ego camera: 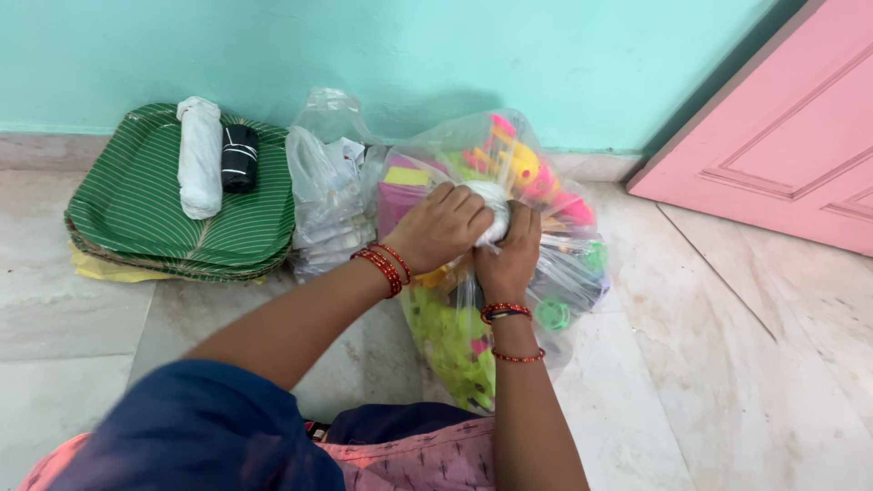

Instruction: The person folds a white cloth and places it on a green tray. They then gather items from a large plastic bag, including colorful toys and other objects, and pack them into a smaller plastic bag, which they tie shut.

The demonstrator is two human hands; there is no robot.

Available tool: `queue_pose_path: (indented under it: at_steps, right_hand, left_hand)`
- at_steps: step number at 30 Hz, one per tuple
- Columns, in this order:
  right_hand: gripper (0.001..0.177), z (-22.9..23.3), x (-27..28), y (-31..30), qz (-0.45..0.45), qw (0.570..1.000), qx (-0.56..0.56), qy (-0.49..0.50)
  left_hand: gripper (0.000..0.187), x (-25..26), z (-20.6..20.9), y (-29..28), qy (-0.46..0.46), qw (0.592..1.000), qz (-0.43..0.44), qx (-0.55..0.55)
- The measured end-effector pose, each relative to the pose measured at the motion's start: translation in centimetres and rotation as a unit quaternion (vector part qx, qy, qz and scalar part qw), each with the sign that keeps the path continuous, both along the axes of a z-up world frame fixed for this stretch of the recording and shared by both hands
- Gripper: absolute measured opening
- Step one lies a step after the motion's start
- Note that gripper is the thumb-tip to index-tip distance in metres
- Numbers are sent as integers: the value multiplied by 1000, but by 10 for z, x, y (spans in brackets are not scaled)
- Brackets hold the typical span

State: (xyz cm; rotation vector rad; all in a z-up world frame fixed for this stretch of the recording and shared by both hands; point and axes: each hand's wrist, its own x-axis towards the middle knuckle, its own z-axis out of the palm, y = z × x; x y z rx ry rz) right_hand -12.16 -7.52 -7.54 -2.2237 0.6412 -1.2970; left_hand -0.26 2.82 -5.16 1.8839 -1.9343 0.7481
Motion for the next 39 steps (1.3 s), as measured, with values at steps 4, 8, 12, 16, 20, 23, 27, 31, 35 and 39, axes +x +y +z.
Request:
queue_pose_path:
  at_steps: [4,8,12,16,20,23,27,31,35,39]
  right_hand:
    - [46,-9,14,-11,-25,999,-39,-24]
    - [45,-15,23,-28,-32,999,-36,-24]
    - [51,-21,32,-38,-18,999,33,-20]
    - [83,-16,27,-47,77,992,4,100]
    - [139,-1,-7,-47,116,952,-1,283]
    - [161,-3,-46,-32,4,876,127,466]
    - [168,-30,-72,-14,44,819,199,536]
    - [157,-50,-67,36,-4,814,180,551]
    - [157,-33,-65,33,-37,827,171,534]
    - [158,-31,-70,16,-26,872,121,474]
  left_hand:
    - [69,-13,-14,13,120,986,-59,-94]
    - [91,-14,-26,20,156,987,-21,-23]
    - [96,4,-33,6,174,985,-4,8]
    - [101,20,-35,-1,215,975,45,41]
    - [99,28,-36,-16,212,972,57,83]
    - [99,33,-35,-24,216,970,65,89]
    - [103,33,-34,-19,227,967,75,89]
    - [107,31,-32,-6,230,965,88,94]
    - [99,23,-36,0,217,970,91,57]
    - [94,21,-44,-11,131,987,90,-2]
